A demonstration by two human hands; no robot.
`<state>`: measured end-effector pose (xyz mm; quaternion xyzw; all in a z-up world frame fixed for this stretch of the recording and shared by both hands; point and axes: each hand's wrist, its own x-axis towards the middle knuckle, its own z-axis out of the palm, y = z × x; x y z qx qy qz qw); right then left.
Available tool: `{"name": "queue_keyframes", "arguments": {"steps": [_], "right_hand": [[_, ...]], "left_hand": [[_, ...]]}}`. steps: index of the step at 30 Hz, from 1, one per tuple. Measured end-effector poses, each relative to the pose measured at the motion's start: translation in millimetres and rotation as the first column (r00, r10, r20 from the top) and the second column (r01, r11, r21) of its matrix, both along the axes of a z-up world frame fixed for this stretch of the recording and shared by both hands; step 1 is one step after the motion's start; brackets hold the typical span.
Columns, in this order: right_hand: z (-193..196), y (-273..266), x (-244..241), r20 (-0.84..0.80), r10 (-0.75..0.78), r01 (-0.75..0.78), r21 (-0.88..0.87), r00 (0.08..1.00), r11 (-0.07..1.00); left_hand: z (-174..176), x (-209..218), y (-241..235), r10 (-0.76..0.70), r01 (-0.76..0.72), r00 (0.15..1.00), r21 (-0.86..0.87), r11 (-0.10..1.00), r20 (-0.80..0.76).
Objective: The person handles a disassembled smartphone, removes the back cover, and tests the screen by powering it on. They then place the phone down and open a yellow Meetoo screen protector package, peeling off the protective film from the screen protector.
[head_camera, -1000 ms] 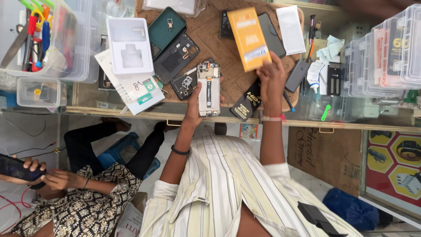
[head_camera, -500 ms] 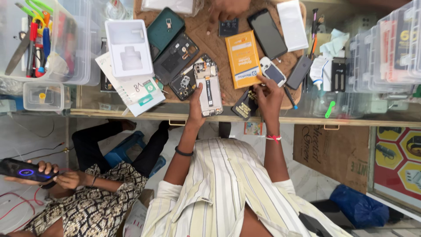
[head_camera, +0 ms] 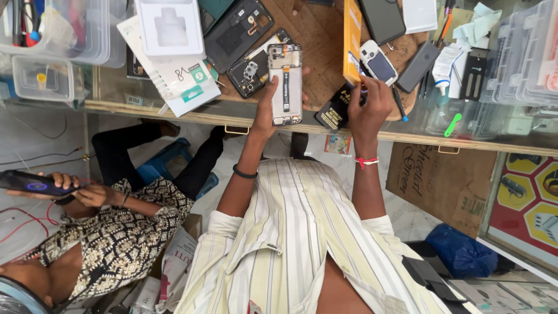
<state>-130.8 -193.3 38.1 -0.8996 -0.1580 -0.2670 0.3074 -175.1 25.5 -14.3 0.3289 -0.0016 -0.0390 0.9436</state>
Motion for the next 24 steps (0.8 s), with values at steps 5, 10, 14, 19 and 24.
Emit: {"name": "queue_keyframes", "arguments": {"steps": [5, 10, 14, 19, 24], "right_hand": [[1.1, -4.1, 1.2, -0.058, -0.053, 0.06, 0.129, 0.997, 0.99], [6.2, -2.7, -2.6, 0.066, -0.072, 0.072, 0.011, 0.995, 0.997], [6.3, 3.7, -2.9, -0.08, -0.036, 0.049, 0.168, 0.996, 0.984], [0.6, 4.2, -0.3, 0.0, -0.039, 0.039, 0.058, 0.999, 0.998], [-7.3, -2.7, -0.1, -0.036, -0.031, 0.035, 0.13, 0.999, 0.991]], "left_hand": [[1.5, -1.8, 0.2, -0.049, 0.047, 0.998, 0.037, 0.998, 0.028], [-4.5, -0.6, 0.2, -0.053, 0.052, 0.998, 0.036, 0.998, 0.034], [-5.4, 0.3, -0.3, -0.051, 0.051, 0.999, 0.011, 0.999, 0.011], [-5.2, -0.6, -0.7, -0.04, 0.04, 0.999, 0.005, 0.999, -0.001], [1.3, -2.7, 1.4, -0.056, 0.056, 0.998, -0.012, 0.998, 0.022]]}}
